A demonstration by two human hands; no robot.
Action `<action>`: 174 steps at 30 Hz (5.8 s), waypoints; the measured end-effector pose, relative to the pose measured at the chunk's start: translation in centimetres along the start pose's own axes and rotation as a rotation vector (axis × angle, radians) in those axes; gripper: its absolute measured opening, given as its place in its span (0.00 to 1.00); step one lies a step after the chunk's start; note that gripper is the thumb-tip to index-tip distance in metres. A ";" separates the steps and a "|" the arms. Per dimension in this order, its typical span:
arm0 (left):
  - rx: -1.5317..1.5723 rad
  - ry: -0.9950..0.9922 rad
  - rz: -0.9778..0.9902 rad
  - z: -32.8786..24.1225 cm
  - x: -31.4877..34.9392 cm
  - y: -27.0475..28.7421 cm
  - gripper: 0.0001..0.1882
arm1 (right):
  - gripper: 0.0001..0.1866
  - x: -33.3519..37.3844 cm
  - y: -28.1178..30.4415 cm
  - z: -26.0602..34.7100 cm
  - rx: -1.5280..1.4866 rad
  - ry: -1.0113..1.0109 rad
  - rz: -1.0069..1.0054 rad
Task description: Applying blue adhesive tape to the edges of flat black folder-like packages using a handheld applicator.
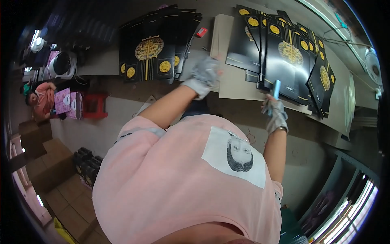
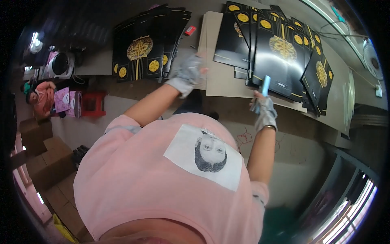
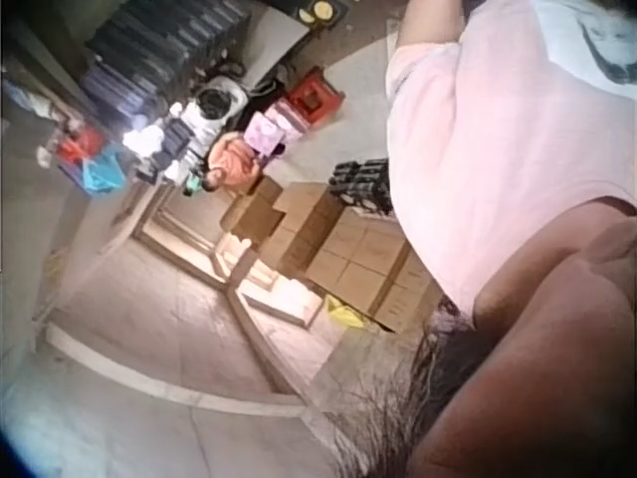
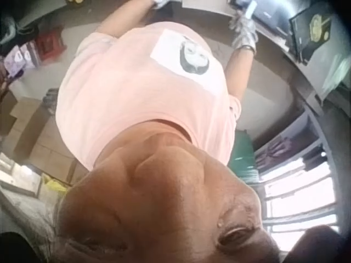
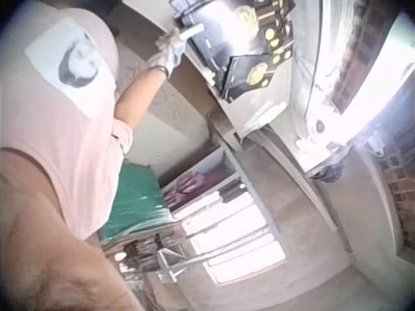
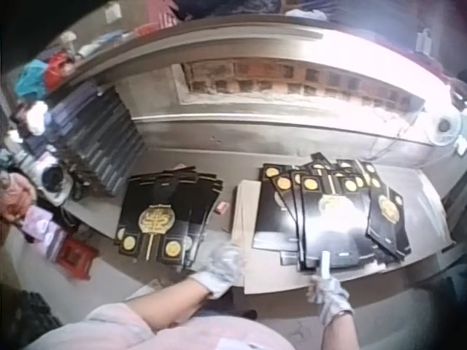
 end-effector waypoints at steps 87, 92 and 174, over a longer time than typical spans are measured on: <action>1.709 1.056 0.528 -0.5 -1.1 -10.9 0.13 | 0.23 2.3 3.7 -11.0 -0.242 0.195 -0.038; 1.793 0.986 0.553 -1.2 -1.6 -11.1 0.15 | 0.24 2.9 3.6 -10.3 -0.261 0.247 0.011; 1.606 0.710 0.486 4.7 -12.5 -7.0 0.22 | 0.18 9.8 10.0 0.5 -0.528 0.568 -0.284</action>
Point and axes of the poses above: each hand's wrist, its own x-axis away from the middle knuckle, its own y-axis out of the back of the hand, z = x × y, the point moved 6 cm from there along -x, towards the middle knuckle, and after that the axes turned 2 degrees about -y, right-handed, at the moved point
